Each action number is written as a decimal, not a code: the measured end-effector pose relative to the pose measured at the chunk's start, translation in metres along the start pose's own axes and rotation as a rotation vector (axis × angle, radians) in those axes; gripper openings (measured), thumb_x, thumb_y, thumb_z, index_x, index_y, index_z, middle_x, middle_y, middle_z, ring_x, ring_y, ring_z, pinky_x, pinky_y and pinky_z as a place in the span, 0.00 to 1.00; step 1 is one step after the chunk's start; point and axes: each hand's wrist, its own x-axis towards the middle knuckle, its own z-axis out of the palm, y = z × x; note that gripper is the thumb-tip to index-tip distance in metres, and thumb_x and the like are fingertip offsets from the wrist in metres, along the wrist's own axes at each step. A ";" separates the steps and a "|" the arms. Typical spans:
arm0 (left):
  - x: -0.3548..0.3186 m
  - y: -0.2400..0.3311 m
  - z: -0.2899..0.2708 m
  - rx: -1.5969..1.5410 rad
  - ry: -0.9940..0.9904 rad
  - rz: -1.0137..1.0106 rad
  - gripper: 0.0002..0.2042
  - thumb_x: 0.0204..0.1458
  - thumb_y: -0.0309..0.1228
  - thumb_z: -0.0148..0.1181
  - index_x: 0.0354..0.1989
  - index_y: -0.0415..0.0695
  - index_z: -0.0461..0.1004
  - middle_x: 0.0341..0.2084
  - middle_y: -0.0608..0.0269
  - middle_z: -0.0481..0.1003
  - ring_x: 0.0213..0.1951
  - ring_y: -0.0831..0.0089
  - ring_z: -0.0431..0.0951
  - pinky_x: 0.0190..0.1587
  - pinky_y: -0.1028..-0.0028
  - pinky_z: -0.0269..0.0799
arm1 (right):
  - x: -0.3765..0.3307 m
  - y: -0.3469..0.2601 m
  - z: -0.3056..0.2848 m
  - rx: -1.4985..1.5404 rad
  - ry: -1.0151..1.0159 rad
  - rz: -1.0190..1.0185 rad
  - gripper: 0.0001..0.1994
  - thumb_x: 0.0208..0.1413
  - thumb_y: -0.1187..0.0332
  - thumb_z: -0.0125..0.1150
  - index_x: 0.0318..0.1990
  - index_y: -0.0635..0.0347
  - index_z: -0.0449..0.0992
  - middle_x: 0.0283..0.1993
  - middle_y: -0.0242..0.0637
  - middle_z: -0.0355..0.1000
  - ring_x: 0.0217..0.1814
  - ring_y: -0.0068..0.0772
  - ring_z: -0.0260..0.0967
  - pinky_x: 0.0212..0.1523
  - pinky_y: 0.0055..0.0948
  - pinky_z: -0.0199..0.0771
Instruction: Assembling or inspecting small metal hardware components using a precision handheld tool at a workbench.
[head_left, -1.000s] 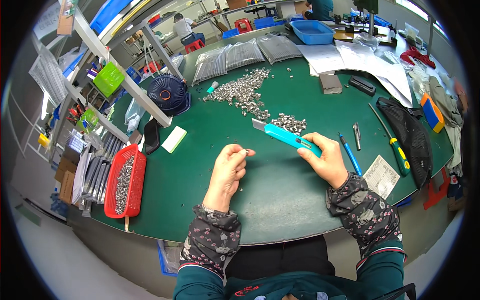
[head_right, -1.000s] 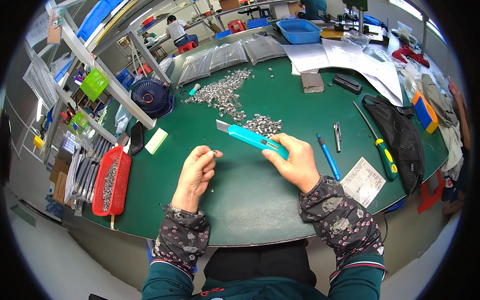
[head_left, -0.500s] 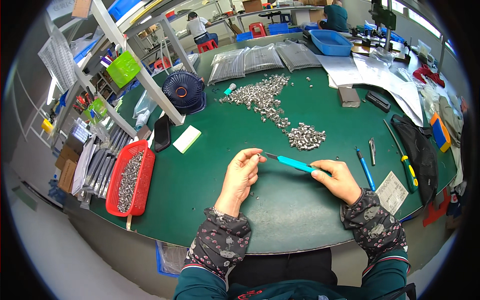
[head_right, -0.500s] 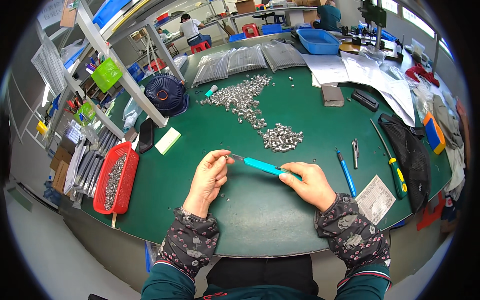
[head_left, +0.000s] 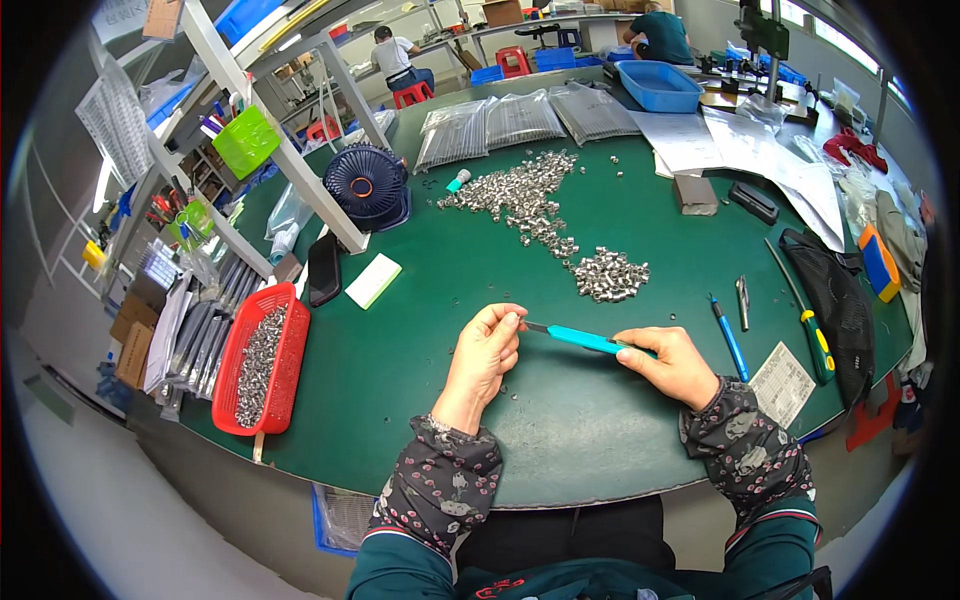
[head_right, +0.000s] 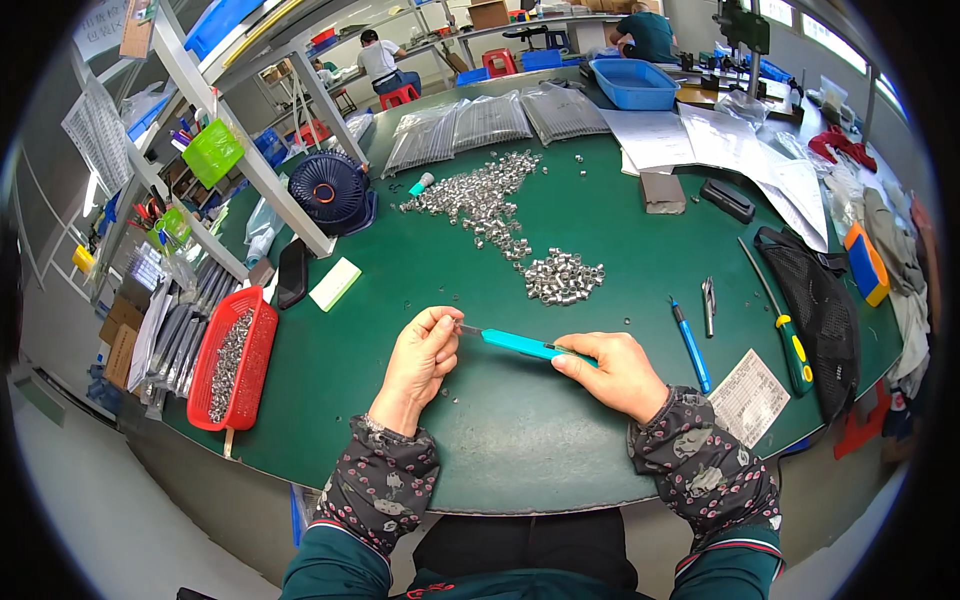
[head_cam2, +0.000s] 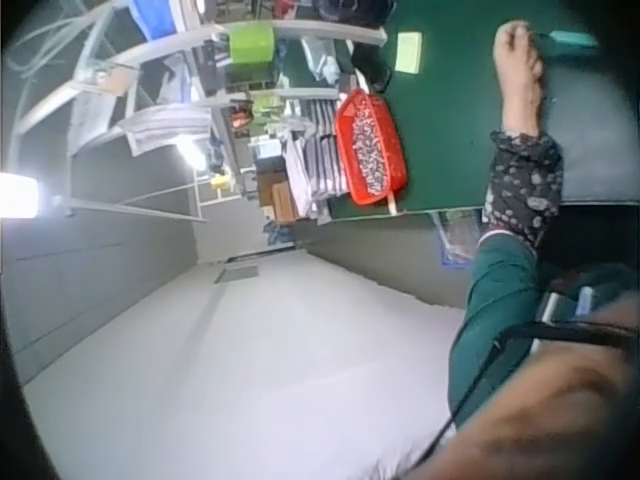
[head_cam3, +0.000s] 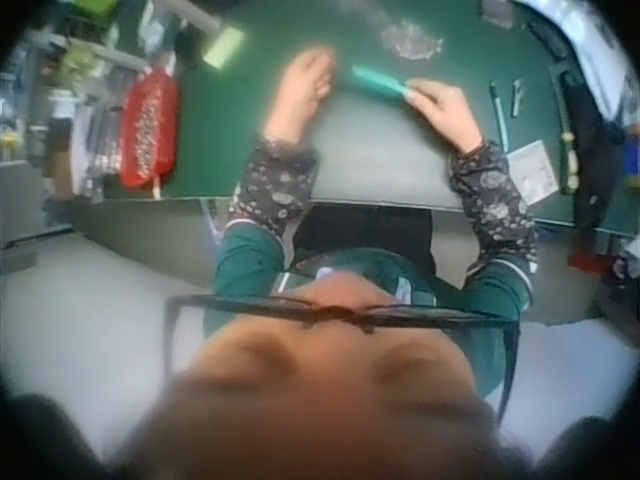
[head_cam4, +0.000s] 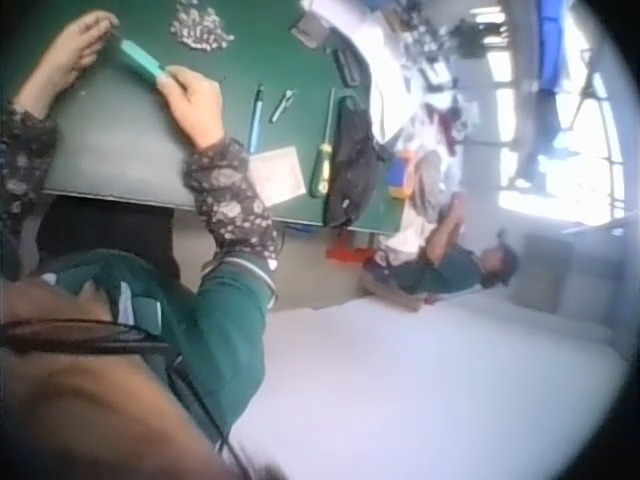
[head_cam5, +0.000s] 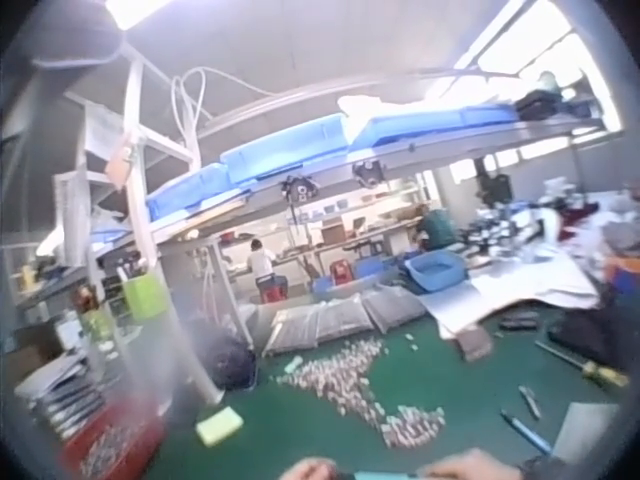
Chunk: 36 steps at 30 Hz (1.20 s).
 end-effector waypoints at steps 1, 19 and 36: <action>0.000 -0.001 0.000 -0.007 0.001 -0.003 0.06 0.51 0.28 0.50 0.34 0.40 0.67 0.23 0.68 0.66 0.13 0.90 0.53 0.12 0.89 0.45 | 0.000 0.002 0.001 -0.012 0.009 -0.015 0.13 0.47 0.62 0.55 0.35 0.63 0.73 0.28 0.43 0.71 0.30 0.36 0.69 0.32 0.29 0.66; 0.000 -0.004 0.002 0.101 0.038 0.029 0.09 0.52 0.33 0.49 0.28 0.40 0.68 0.17 0.71 0.63 0.13 0.90 0.52 0.12 0.89 0.44 | -0.004 -0.007 0.004 -0.353 0.166 -0.121 0.12 0.43 0.61 0.57 0.33 0.57 0.73 0.22 0.37 0.66 0.23 0.40 0.65 0.23 0.33 0.63; 0.001 -0.006 0.002 0.271 0.045 0.053 0.12 0.54 0.38 0.46 0.24 0.44 0.66 0.15 0.74 0.60 0.12 0.91 0.50 0.12 0.88 0.42 | -0.005 -0.006 0.005 -0.465 0.238 -0.214 0.11 0.42 0.61 0.58 0.32 0.55 0.72 0.20 0.35 0.62 0.21 0.38 0.63 0.20 0.33 0.62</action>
